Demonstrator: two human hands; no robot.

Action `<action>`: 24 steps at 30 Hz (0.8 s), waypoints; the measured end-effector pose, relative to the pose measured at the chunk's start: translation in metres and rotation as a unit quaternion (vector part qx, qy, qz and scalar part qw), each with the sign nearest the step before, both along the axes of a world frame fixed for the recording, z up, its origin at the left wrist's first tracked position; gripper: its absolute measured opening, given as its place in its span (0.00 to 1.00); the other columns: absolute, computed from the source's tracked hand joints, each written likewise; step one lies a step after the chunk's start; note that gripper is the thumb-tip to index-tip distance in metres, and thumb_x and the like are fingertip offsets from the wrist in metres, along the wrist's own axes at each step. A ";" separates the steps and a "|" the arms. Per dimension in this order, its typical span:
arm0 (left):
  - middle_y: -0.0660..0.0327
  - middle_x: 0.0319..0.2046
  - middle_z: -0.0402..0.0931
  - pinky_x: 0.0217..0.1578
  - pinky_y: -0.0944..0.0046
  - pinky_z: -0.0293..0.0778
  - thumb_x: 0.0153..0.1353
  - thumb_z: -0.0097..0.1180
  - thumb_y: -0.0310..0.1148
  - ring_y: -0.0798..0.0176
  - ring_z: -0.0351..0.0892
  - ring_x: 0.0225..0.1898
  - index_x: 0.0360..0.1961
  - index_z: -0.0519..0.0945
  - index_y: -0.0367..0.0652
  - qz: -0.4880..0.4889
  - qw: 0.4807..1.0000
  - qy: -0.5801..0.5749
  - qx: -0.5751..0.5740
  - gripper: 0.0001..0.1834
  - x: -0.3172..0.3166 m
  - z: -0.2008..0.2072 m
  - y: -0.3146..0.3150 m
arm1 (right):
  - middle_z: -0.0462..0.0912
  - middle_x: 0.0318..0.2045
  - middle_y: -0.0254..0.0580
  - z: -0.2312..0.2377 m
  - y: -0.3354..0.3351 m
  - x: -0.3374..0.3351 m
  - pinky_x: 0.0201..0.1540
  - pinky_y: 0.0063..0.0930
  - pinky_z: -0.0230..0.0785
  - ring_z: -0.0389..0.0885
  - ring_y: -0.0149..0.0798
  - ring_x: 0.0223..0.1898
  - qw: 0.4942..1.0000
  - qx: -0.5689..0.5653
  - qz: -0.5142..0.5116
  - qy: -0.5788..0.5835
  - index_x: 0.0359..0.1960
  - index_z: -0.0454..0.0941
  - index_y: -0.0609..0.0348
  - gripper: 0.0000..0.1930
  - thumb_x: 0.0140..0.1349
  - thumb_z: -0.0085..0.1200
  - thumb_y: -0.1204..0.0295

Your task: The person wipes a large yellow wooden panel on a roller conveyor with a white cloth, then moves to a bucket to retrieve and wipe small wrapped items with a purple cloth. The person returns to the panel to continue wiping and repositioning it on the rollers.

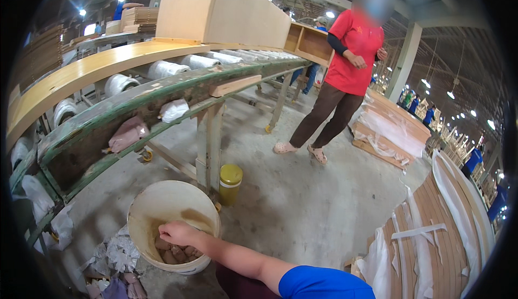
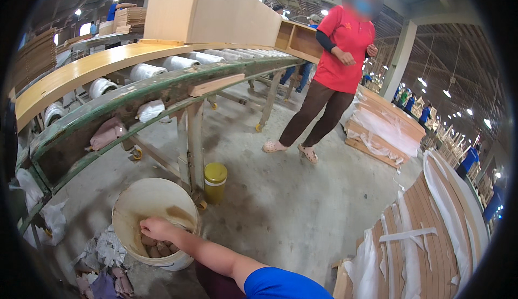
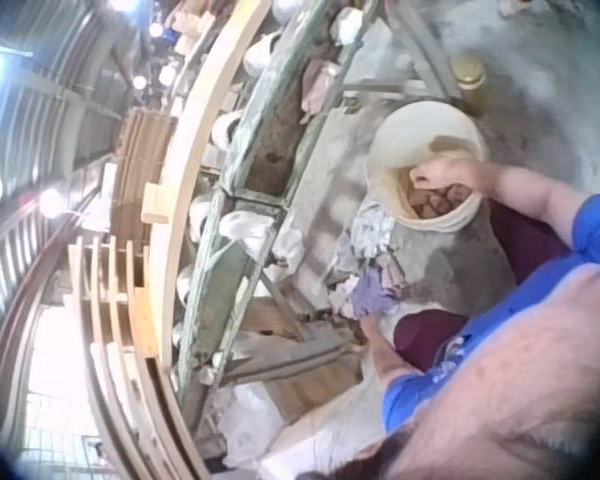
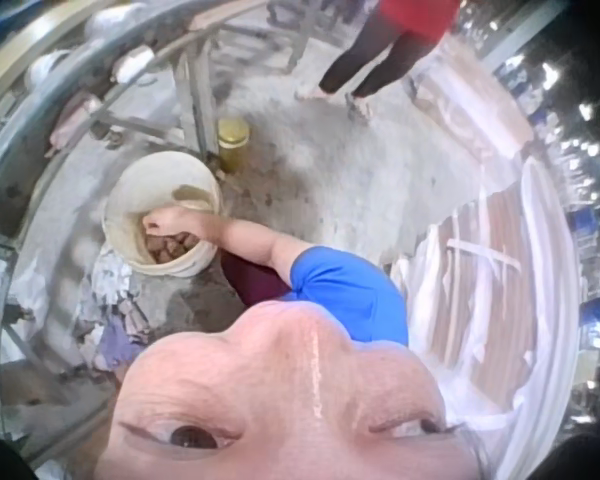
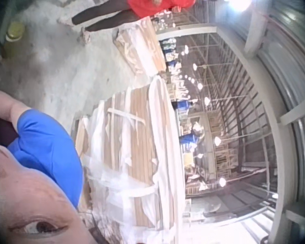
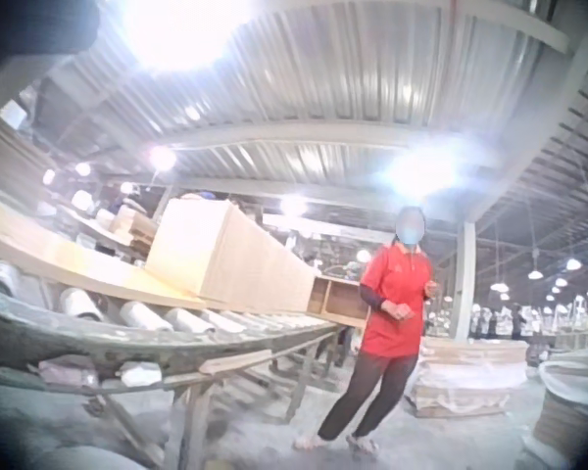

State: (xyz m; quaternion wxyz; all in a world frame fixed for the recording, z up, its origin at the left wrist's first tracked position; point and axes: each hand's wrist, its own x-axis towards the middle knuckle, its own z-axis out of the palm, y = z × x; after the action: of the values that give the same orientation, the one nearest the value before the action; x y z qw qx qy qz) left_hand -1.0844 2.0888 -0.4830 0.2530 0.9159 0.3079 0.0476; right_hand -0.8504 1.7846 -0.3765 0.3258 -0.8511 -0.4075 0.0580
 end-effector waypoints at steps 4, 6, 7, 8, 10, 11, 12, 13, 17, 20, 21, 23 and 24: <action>0.45 0.61 0.59 0.60 0.56 0.57 0.60 0.44 0.54 0.45 0.57 0.62 0.63 0.58 0.40 -0.020 1.000 -0.016 -0.013 0.37 0.002 0.018 -0.014 | 0.78 0.26 0.48 -0.001 -0.002 -0.002 0.35 0.43 0.66 0.76 0.52 0.32 0.999 0.013 0.005 0.034 0.28 0.73 0.59 0.08 0.57 0.49 0.66; 0.45 0.61 0.58 0.60 0.56 0.57 0.60 0.44 0.55 0.44 0.56 0.63 0.63 0.57 0.41 -0.030 0.999 -0.029 -0.031 0.37 -0.001 0.022 -0.023 | 0.78 0.27 0.49 -0.003 -0.006 0.000 0.35 0.42 0.67 0.76 0.51 0.32 0.999 0.033 -0.009 0.016 0.29 0.73 0.59 0.08 0.57 0.49 0.67; 0.45 0.61 0.58 0.60 0.56 0.57 0.60 0.44 0.56 0.44 0.56 0.63 0.64 0.57 0.41 -0.034 0.998 -0.038 -0.042 0.38 -0.004 0.026 -0.025 | 0.78 0.27 0.49 -0.005 -0.013 0.000 0.35 0.41 0.67 0.76 0.51 0.32 0.997 0.064 -0.020 0.033 0.30 0.74 0.59 0.08 0.57 0.49 0.67; 0.45 0.61 0.58 0.61 0.56 0.56 0.60 0.44 0.56 0.43 0.55 0.63 0.64 0.57 0.42 -0.023 0.997 -0.050 -0.051 0.38 -0.016 0.035 -0.021 | 0.78 0.28 0.50 0.001 -0.010 -0.002 0.34 0.40 0.67 0.76 0.52 0.32 0.993 0.102 -0.019 0.051 0.31 0.74 0.60 0.09 0.57 0.49 0.67; 0.45 0.61 0.58 0.61 0.55 0.56 0.60 0.43 0.57 0.43 0.55 0.63 0.64 0.56 0.43 -0.005 0.994 -0.080 -0.080 0.39 -0.031 0.049 -0.017 | 0.79 0.29 0.49 0.008 -0.011 -0.009 0.33 0.37 0.68 0.77 0.49 0.30 0.985 0.164 -0.008 0.057 0.33 0.74 0.61 0.08 0.59 0.49 0.68; 0.45 0.61 0.58 0.61 0.55 0.56 0.59 0.43 0.58 0.42 0.54 0.63 0.64 0.56 0.43 0.015 0.989 -0.110 -0.098 0.39 -0.040 0.060 -0.012 | 0.79 0.29 0.47 0.012 -0.007 -0.014 0.33 0.35 0.69 0.78 0.47 0.29 0.979 0.198 0.013 0.044 0.34 0.74 0.61 0.08 0.60 0.48 0.69; 0.45 0.61 0.58 0.61 0.55 0.56 0.59 0.43 0.58 0.42 0.54 0.64 0.65 0.56 0.43 0.041 0.980 -0.150 -0.123 0.39 -0.045 0.068 -0.004 | 0.79 0.29 0.46 0.018 0.000 -0.022 0.32 0.33 0.70 0.78 0.44 0.29 0.971 0.233 0.036 0.034 0.36 0.74 0.61 0.08 0.61 0.47 0.69; 0.45 0.61 0.58 0.62 0.55 0.55 0.59 0.43 0.59 0.42 0.54 0.64 0.65 0.56 0.44 0.069 0.962 -0.206 -0.163 0.40 -0.043 0.074 0.001 | 0.79 0.29 0.44 0.024 0.008 -0.030 0.31 0.32 0.70 0.78 0.41 0.28 0.956 0.242 0.075 0.148 0.36 0.74 0.61 0.08 0.62 0.46 0.70; 0.55 0.61 0.59 0.59 0.67 0.54 0.67 0.43 0.39 0.63 0.60 0.59 0.62 0.58 0.32 0.051 0.919 -0.334 -0.203 0.28 -0.018 0.126 -0.011 | 0.79 0.29 0.36 0.037 0.041 -0.075 0.31 0.25 0.71 0.77 0.30 0.29 0.863 0.210 0.220 0.403 0.42 0.73 0.62 0.10 0.65 0.41 0.72; 0.67 0.41 0.66 0.44 0.72 0.61 0.65 0.43 0.34 0.73 0.64 0.42 0.48 0.68 0.41 -0.062 0.871 -0.369 -0.318 0.13 0.040 0.207 -0.103 | 0.78 0.35 0.39 0.016 0.046 -0.093 0.37 0.27 0.72 0.77 0.29 0.34 0.823 0.148 0.221 0.501 0.48 0.72 0.60 0.14 0.63 0.42 0.72; 0.66 0.43 0.67 0.48 0.71 0.61 0.65 0.43 0.32 0.71 0.64 0.45 0.50 0.67 0.40 -0.123 0.883 -0.319 -0.321 0.14 0.053 0.222 -0.126 | 0.78 0.37 0.41 0.019 0.039 -0.098 0.41 0.30 0.72 0.77 0.32 0.37 0.838 0.095 0.177 0.508 0.49 0.72 0.61 0.16 0.59 0.46 0.73; 0.60 0.49 0.66 0.53 0.67 0.60 0.65 0.42 0.32 0.67 0.64 0.52 0.54 0.65 0.38 -0.329 0.880 -0.210 -0.272 0.17 0.079 0.253 -0.166 | 0.75 0.46 0.42 0.020 0.037 -0.109 0.51 0.34 0.67 0.72 0.38 0.49 0.810 0.250 0.202 0.491 0.52 0.70 0.59 0.21 0.56 0.53 0.69; 0.56 0.48 0.69 0.51 0.65 0.64 0.65 0.43 0.33 0.64 0.68 0.50 0.54 0.66 0.38 -0.376 0.853 -0.180 -0.313 0.18 0.087 0.254 -0.176 | 0.69 0.53 0.43 0.025 0.027 -0.106 0.56 0.34 0.63 0.68 0.39 0.55 0.843 0.340 0.243 0.339 0.56 0.65 0.56 0.25 0.56 0.53 0.69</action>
State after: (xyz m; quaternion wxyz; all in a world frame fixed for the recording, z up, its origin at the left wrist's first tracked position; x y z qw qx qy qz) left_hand -0.9972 1.9128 -0.2289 0.5764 0.8093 -0.1120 0.0143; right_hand -0.9562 1.8121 -0.3516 0.6880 -0.4878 -0.4597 0.2782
